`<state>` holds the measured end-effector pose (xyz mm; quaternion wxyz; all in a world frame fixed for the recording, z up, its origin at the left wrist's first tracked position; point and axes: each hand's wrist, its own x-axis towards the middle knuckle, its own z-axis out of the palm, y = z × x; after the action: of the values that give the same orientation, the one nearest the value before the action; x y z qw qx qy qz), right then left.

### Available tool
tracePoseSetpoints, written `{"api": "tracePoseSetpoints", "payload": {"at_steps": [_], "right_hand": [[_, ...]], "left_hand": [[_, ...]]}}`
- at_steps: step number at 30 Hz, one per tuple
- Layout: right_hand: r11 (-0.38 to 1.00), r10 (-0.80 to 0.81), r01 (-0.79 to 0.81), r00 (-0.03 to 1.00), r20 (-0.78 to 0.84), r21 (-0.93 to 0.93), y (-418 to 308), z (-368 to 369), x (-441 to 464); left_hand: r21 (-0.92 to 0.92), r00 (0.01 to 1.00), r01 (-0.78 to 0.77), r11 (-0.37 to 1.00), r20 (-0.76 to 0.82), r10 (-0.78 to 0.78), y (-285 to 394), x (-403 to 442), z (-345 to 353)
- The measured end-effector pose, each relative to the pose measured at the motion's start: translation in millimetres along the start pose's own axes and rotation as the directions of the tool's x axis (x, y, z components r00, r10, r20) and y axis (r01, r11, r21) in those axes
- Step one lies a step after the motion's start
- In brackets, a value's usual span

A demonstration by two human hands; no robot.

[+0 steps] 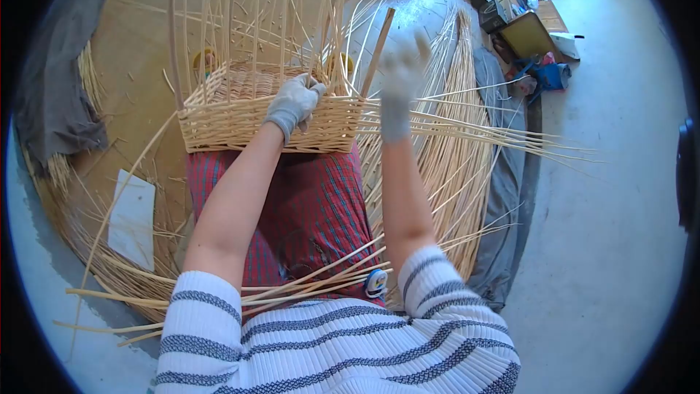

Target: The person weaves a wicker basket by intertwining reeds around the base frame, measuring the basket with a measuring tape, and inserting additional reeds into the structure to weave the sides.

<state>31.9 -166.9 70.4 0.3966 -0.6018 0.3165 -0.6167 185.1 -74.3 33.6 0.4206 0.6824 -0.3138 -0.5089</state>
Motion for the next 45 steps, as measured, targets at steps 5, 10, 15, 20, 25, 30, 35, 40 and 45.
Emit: {"api": "tracePoseSetpoints", "payload": {"at_steps": [5,10,15,20,25,30,35,40,45], "right_hand": [[0.821,0.564,-0.569,0.821,-0.09,-0.044,-26.5,-61.8,-120.1],[0.982,0.081,0.029,0.83,0.552,-0.188,-59.3,81.3,-157.4],[0.857,-0.417,0.464,0.373,0.829,0.222,-110.5,218.4,-197.9],[0.782,-0.469,0.549,0.204,0.859,0.297,-79.4,274.2,-217.6],[0.896,-0.317,0.37,0.143,0.937,0.247,-76.5,297.0,-185.2],[0.939,-0.276,0.3,0.367,0.888,0.168,-87.1,257.9,-186.5],[0.897,-0.267,0.41,0.205,0.942,0.165,-91.0,238.8,-209.1],[0.954,0.044,-0.19,0.855,0.516,0.233,-59.6,201.5,-208.4],[0.293,0.366,-0.478,0.856,0.365,0.828,19.1,153.6,-161.4]], "left_hand": [[-0.061,0.998,-0.065,0.996,0.013,0.066,-5.1,-12.4,10.5],[0.0,0.738,-0.642,0.767,-0.271,0.618,-103.4,-69.8,-36.9],[0.478,0.589,-0.307,0.823,-0.583,0.559,-114.8,-103.9,-107.6],[0.475,0.977,-0.048,0.879,-0.162,0.141,-190.2,-105.9,-176.1],[-0.97,0.605,-0.23,-0.083,-0.209,0.768,-265.9,-64.2,-207.3],[-0.533,0.83,-0.557,0.638,-0.39,0.398,-75.2,-42.3,-235.9],[-0.401,0.958,-0.286,0.871,-0.089,0.273,-71.7,-26.9,-224.9],[-0.548,0.973,-0.224,0.806,-0.17,0.154,-54.5,-26.0,-212.8],[-0.633,0.924,-0.23,0.739,0.096,0.37,-63.2,-21.2,-226.6]]}}
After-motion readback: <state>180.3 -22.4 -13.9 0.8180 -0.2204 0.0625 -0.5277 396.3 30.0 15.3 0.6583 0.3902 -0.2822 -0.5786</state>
